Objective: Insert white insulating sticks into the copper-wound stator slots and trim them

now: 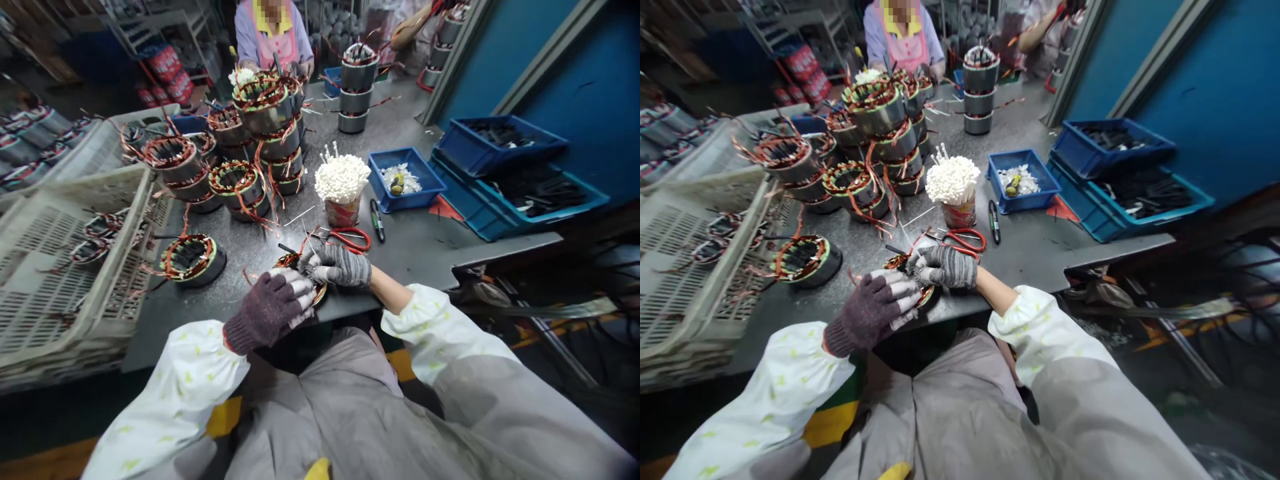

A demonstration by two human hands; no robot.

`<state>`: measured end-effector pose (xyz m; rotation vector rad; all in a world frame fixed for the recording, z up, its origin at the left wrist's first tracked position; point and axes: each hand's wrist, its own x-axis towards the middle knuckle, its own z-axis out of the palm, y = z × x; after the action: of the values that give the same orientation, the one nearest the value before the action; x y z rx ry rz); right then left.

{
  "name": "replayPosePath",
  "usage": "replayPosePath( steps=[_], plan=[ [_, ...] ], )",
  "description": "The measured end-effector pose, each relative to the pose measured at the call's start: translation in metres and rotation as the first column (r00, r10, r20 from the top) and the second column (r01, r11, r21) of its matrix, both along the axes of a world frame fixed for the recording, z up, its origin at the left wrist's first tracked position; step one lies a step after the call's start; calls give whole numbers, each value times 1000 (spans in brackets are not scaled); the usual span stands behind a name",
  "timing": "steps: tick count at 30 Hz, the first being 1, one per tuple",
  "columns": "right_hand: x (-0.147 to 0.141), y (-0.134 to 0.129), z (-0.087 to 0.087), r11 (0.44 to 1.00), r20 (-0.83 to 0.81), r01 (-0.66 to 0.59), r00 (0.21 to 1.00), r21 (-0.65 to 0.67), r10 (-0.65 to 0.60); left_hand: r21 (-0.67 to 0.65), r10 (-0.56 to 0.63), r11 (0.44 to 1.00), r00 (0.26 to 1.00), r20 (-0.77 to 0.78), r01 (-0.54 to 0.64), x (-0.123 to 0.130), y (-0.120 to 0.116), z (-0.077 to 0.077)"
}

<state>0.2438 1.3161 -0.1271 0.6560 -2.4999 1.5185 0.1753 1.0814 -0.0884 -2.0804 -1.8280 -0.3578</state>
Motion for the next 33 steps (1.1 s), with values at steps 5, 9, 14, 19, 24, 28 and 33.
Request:
replayPosePath(
  steps=[5, 9, 14, 19, 24, 28, 33],
  plan=[
    [13, 22, -5, 943, 56, 263, 965, -206, -257, 58, 286, 958, 955, -79, -282, 29, -9, -11],
    [12, 61, -2, 434, 127, 842, 492, -320, -861, 142, 385, 912, 922, 35, -386, 43, -8, -23],
    [-20, 84, 22, 290, -69, 895, 283, -339, -957, 191, 313, 921, 937, 157, -340, 35, -8, -31],
    [-30, 90, 41, 460, -209, 819, 411, -343, -887, 182, 285, 931, 942, 177, -316, 23, -8, -28],
    [-27, 88, 43, 465, -55, 782, 489, -416, -871, 321, 311, 880, 936, 164, -349, 16, 0, -26],
    [-28, 86, 48, 460, 38, 740, 545, -492, -837, 335, 261, 891, 950, 171, -305, 11, 5, -26],
    [11, 54, 56, 397, -1, 600, 551, -695, -835, 280, 295, 897, 935, 196, -341, 19, 3, -25]
  ],
)
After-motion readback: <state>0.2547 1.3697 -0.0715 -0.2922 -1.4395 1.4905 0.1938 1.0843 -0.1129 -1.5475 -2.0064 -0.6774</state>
